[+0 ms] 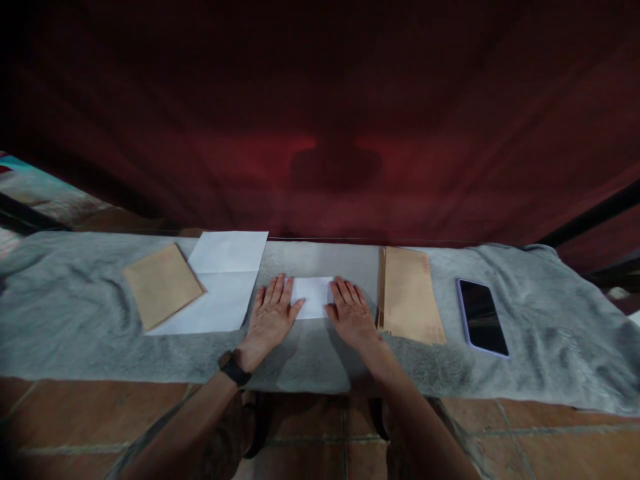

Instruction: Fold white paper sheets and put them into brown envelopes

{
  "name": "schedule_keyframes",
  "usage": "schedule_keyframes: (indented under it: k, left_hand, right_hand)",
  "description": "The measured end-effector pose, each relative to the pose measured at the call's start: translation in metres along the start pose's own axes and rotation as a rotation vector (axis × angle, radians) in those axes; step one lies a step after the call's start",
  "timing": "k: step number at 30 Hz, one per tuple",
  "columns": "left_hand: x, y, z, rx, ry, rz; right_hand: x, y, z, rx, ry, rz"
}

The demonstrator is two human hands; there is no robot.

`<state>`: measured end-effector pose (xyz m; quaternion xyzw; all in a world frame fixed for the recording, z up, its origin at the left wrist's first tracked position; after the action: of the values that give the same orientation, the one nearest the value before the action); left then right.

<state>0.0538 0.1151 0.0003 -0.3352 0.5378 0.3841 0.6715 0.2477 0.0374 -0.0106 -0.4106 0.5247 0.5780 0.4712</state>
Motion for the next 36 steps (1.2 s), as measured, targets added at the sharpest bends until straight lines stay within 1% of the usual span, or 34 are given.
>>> schedule_keyframes:
  k: [3,5,7,9,12,14,17,20,22,25,27,32,36]
  left_hand:
    - [-0.003,0.000,0.000,-0.011,-0.042,-0.007]
    - [-0.007,-0.005,0.000,0.008,-0.064,-0.040]
    - [-0.009,-0.015,-0.001,0.072,-0.051,-0.096]
    - [-0.011,-0.028,-0.003,0.160,-0.010,-0.154]
    - [-0.009,-0.049,-0.009,0.256,0.033,-0.206]
    - [-0.006,-0.058,-0.011,0.278,0.049,-0.213]
    - [0.000,-0.066,-0.013,0.283,0.056,-0.202]
    - [0.006,-0.067,-0.013,0.265,0.044,-0.194]
    - [0.010,-0.066,-0.013,0.263,0.038,-0.193]
    - [0.014,-0.065,-0.015,0.276,0.039,-0.184]
    - [0.015,-0.063,-0.016,0.275,0.039,-0.166]
    - [0.013,-0.059,-0.017,0.265,0.036,-0.120]
    - [0.013,-0.055,-0.016,0.240,0.019,-0.132]
  right_hand:
    - [-0.003,-0.001,-0.001,-0.014,0.017,0.009]
    - [-0.005,-0.001,-0.001,-0.018,0.019,0.022]
    - [-0.006,-0.001,0.000,-0.014,0.018,0.035]
    - [-0.006,-0.001,0.001,-0.012,0.019,0.047]
    - [-0.005,-0.004,0.004,-0.007,0.021,0.073]
    - [-0.003,-0.005,0.008,0.010,0.013,0.095]
    - [-0.001,-0.004,0.013,0.037,-0.026,0.138]
    - [0.001,0.006,0.016,0.028,-0.079,0.190]
    - [0.003,0.016,0.017,0.000,-0.083,0.213]
    - [0.006,0.030,0.016,-0.041,-0.035,0.210]
    - [0.007,0.036,0.016,-0.042,0.002,0.190]
    - [0.007,0.039,0.016,-0.006,0.049,0.153]
    - [0.008,0.039,0.017,0.002,0.060,0.147]
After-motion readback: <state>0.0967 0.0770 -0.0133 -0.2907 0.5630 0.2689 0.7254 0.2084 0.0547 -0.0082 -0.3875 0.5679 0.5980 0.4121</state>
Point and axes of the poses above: each hand's wrist, its own z-axis towards the middle knuckle, its own x-axis out of the palm, y = z × x, the point moved 2 cm from there along z, towards the middle knuckle, and after that the axes turned 3 degrees about -x, right-handed, at the moved point
